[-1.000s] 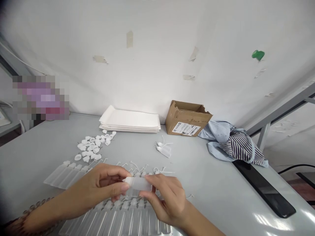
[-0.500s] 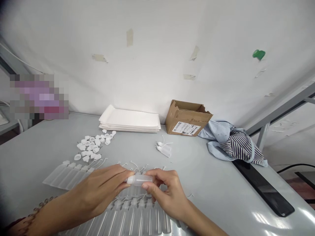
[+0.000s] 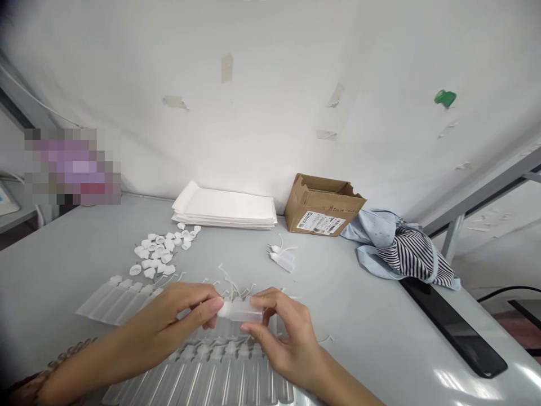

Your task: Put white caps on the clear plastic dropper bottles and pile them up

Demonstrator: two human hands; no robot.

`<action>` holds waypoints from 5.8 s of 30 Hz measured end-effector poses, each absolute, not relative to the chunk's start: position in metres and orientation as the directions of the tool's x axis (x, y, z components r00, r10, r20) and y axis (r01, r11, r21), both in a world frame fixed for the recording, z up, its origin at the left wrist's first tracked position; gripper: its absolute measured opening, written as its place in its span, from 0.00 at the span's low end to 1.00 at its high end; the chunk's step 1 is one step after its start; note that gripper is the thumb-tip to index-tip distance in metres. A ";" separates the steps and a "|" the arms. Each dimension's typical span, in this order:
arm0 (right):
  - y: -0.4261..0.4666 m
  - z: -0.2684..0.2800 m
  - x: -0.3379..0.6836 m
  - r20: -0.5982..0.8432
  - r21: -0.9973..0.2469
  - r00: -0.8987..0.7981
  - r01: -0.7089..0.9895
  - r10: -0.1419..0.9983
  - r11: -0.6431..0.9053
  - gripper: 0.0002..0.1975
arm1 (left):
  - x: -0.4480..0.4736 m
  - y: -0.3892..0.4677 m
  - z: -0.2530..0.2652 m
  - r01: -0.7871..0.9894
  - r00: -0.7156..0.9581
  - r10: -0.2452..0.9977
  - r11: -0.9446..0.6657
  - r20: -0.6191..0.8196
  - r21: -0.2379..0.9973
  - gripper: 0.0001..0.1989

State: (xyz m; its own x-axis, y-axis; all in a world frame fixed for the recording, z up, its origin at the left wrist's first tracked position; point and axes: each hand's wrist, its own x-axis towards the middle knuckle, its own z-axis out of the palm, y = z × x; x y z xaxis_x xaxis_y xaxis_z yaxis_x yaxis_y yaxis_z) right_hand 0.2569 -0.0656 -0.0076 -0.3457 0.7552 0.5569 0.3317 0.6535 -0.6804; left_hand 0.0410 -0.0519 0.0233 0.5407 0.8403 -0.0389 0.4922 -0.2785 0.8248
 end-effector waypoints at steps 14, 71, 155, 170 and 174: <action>-0.067 -0.005 0.258 0.631 -0.514 -0.394 0.434 0.669 0.740 0.07 | 0.042 -0.050 0.027 0.437 0.553 0.790 -0.004 -0.265 0.900 0.21; -0.056 0.002 0.259 -0.040 -0.965 -0.325 0.259 0.945 0.048 0.13 | 0.045 -0.056 0.009 0.513 0.657 0.750 -0.519 0.076 0.683 0.15; -0.033 0.016 0.299 -0.175 -0.594 -0.564 0.714 0.807 0.370 0.29 | -0.025 0.017 -0.035 0.889 0.411 0.902 -0.429 0.130 0.162 0.14; -0.026 0.007 0.295 -0.132 -0.651 -0.543 0.678 0.829 0.341 0.21 | -0.024 0.018 -0.032 0.896 0.411 0.904 -0.424 0.115 0.130 0.14; -0.026 0.007 0.294 -0.131 -0.650 -0.542 0.679 0.830 0.341 0.20 | -0.022 0.017 -0.032 0.900 0.404 0.907 -0.417 0.121 0.127 0.15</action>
State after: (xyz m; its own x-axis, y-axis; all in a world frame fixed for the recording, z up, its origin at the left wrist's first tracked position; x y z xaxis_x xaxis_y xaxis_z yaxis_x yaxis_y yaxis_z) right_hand 0.2938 -0.0256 0.0067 -0.5416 0.8304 -0.1308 0.6791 0.3405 -0.6503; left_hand -0.0224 0.0168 -0.0317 0.4035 0.9069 0.1210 0.8999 -0.4173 0.1269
